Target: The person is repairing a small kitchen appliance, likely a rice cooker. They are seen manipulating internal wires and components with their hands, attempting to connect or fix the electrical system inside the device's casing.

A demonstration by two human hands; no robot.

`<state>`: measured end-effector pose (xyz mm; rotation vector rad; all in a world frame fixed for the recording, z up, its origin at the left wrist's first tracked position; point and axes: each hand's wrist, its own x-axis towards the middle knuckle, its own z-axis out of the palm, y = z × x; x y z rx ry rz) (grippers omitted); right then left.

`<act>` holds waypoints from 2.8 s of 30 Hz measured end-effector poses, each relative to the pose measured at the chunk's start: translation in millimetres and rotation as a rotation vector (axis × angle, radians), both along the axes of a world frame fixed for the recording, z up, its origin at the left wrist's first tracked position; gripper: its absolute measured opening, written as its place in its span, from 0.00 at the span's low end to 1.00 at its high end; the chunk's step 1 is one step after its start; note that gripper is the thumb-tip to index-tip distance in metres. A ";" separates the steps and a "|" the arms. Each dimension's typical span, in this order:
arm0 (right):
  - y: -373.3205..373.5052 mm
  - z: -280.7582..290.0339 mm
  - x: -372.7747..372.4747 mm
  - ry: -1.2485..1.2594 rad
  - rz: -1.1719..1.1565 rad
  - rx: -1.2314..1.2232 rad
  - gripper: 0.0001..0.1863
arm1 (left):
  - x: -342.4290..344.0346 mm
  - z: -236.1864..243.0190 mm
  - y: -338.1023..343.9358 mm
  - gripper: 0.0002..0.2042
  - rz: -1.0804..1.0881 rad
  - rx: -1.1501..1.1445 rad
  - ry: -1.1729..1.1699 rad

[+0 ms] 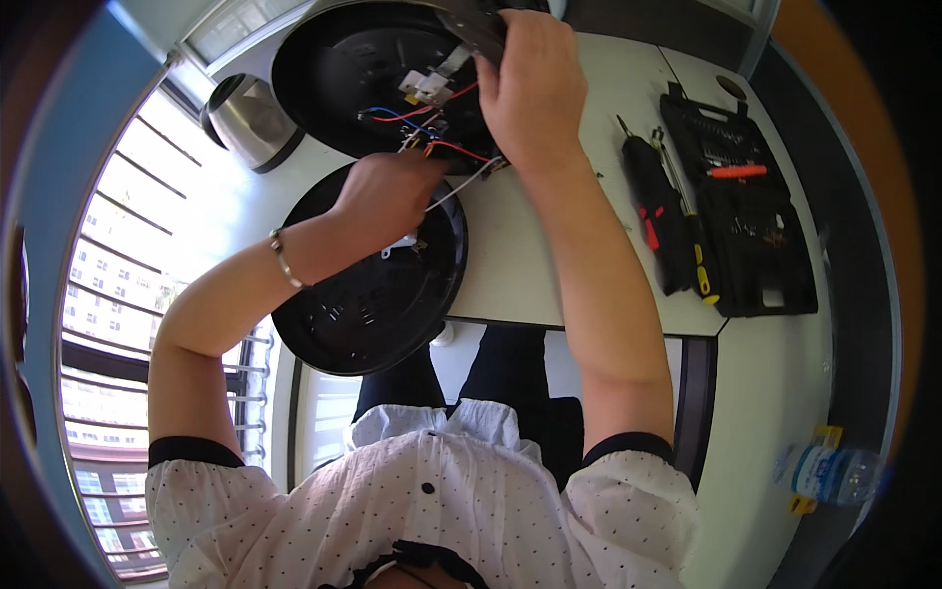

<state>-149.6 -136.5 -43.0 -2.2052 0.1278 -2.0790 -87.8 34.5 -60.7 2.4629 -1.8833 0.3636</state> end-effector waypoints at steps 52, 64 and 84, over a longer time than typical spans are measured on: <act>0.0 -2.0 -6.6 0.106 0.014 0.011 0.21 | 12.3 33.1 20.2 0.11 -0.271 -0.542 0.204; 0.2 -2.4 -3.6 0.100 0.035 -0.007 0.18 | 72.7 60.4 -20.0 0.19 -0.620 -0.945 -0.595; 0.0 -6.2 -5.2 0.133 0.092 0.059 0.21 | 105.1 56.9 -17.0 0.45 -0.307 -0.754 -0.434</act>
